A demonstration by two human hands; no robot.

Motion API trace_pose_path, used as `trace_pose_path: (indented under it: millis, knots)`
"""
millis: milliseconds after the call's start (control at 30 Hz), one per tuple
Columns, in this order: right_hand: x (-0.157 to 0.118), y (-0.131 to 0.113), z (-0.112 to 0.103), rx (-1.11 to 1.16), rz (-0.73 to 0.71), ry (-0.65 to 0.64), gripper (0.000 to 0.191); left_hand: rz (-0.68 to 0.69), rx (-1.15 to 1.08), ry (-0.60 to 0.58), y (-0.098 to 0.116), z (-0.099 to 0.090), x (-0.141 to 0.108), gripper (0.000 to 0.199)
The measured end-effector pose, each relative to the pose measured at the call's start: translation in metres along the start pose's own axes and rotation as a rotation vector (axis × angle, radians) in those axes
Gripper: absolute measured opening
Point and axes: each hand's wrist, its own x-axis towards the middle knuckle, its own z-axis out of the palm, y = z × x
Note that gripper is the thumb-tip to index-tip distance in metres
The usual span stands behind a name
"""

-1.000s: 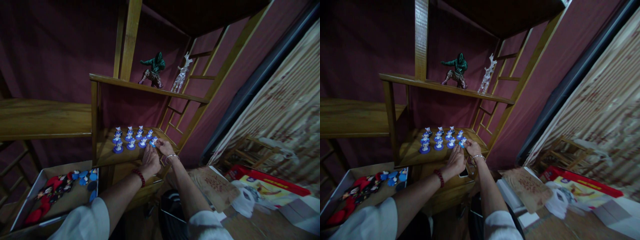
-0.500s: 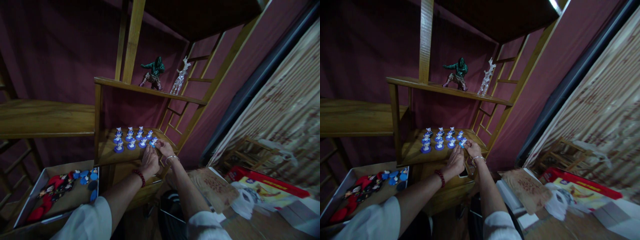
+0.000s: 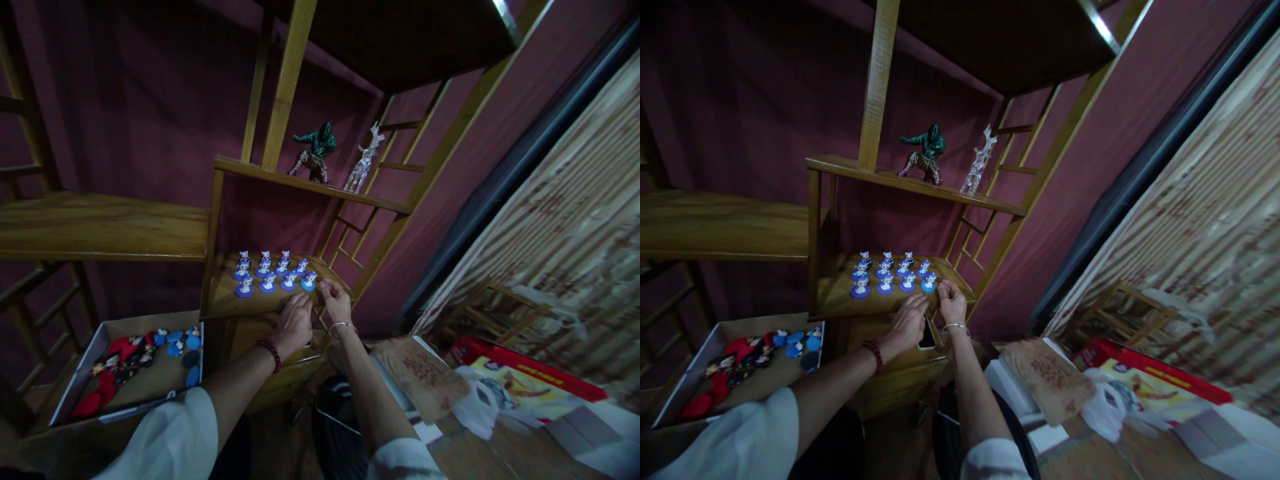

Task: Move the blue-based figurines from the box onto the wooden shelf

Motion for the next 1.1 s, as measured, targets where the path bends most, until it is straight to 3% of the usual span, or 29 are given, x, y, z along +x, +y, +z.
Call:
trace_pose_path:
  millis: [167, 500, 867, 1100]
  knots:
    - [-0.025, -0.006, 0.002, -0.053, -0.022, 0.102, 0.035, 0.021, -0.018, 0.018, -0.003, -0.001, -0.012, 0.047]
    - [-0.104, -0.028, 0.033, 0.042, -0.007, 0.089, 0.033, 0.076, -0.03, 0.044, -0.007, -0.011, -0.056, 0.053]
    - [-0.16, -0.029, 0.076, 0.025, 0.089, -0.002, 0.029, -0.139, -0.068, -0.055, -0.031, -0.028, -0.107, 0.042]
    - [-0.195, -0.014, 0.109, 0.028, 0.1, -0.112, 0.031, -0.223, -0.072, -0.118, -0.06, -0.035, -0.146, 0.038]
